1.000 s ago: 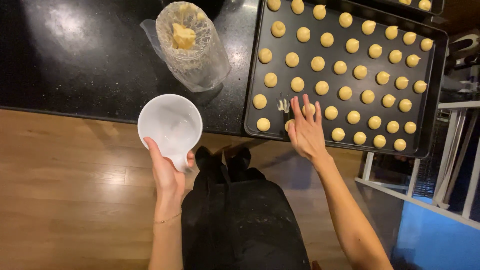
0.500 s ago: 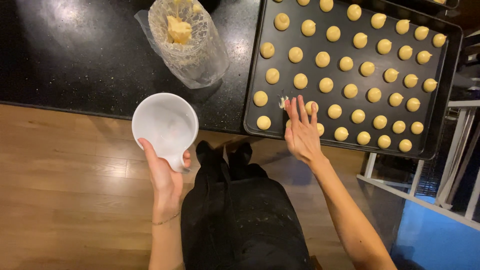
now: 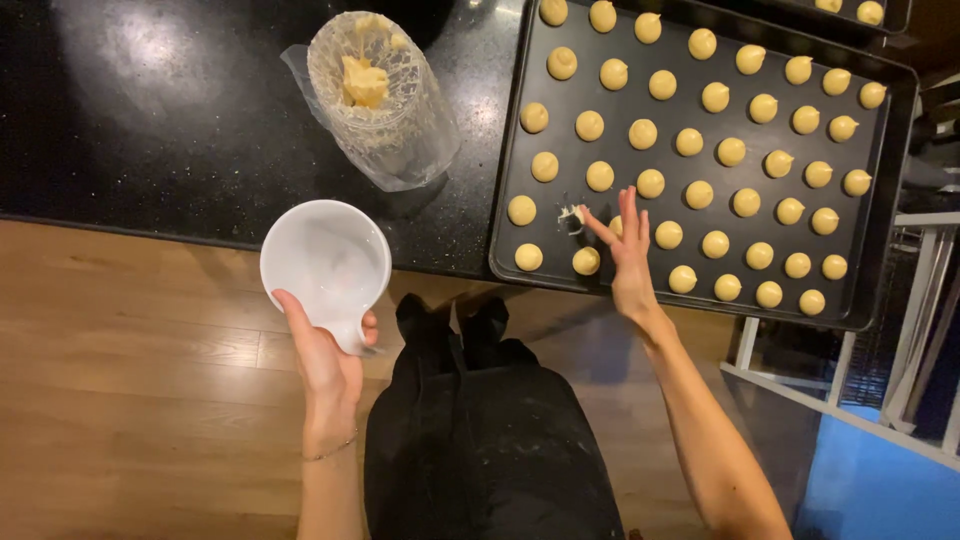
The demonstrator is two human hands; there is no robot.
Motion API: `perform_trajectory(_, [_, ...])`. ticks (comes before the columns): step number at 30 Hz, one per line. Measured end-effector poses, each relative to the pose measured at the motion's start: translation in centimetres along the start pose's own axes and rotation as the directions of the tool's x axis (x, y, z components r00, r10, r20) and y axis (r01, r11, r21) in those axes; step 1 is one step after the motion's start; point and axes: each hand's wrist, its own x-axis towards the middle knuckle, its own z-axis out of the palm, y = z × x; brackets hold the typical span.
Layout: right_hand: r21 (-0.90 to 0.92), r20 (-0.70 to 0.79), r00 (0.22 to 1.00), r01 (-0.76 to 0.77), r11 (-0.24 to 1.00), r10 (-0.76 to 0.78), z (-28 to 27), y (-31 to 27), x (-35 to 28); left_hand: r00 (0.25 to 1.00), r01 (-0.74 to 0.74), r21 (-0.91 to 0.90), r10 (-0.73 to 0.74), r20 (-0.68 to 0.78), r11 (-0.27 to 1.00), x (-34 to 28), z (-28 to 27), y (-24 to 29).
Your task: The person pipes batter onto baking trays and uses a finger dipped in water to flatten the peaks. Then, they refill the piping bag with more batter from a mixing bowl using a spatula.
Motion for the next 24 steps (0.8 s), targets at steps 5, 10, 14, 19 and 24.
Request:
perform_trajectory(5, [-0.313, 0.017, 1.0, 0.02, 0.95, -0.016, 0.0, 0.9, 0.6, 1.0, -0.02, 0.003, 0.02, 0.002, 1.0, -0.4, 0.0, 0.1])
perform_trajectory(10, [-0.384, 0.034, 0.997, 0.08, 0.92, -0.072, 0.3, 1.0, 0.3, 1.0, -0.005, 0.007, 0.006, -0.014, 1.0, -0.7, 0.2, 0.2])
perform_trajectory(14, [-0.427, 0.091, 0.993, 0.112, 0.897, -0.081, 0.6, 1.2, 0.6, 0.999, 0.021, -0.004, -0.021, -0.027, 1.0, -0.7, 0.3, 0.2])
perform_trajectory(19, [-0.403, 0.145, 0.986, 0.137, 0.905, -0.085, 0.7, 0.9, 1.0, 0.999, 0.004, -0.01, -0.004, -0.034, 1.0, -0.7, 0.4, 0.4])
perform_trajectory(24, [-0.101, 0.11, 0.994, 0.019, 0.995, -0.008, 0.6, -0.6, 1.3, 0.999, 0.003, -0.029, -0.005, -0.043, 1.0, -0.5, 0.0, 0.5])
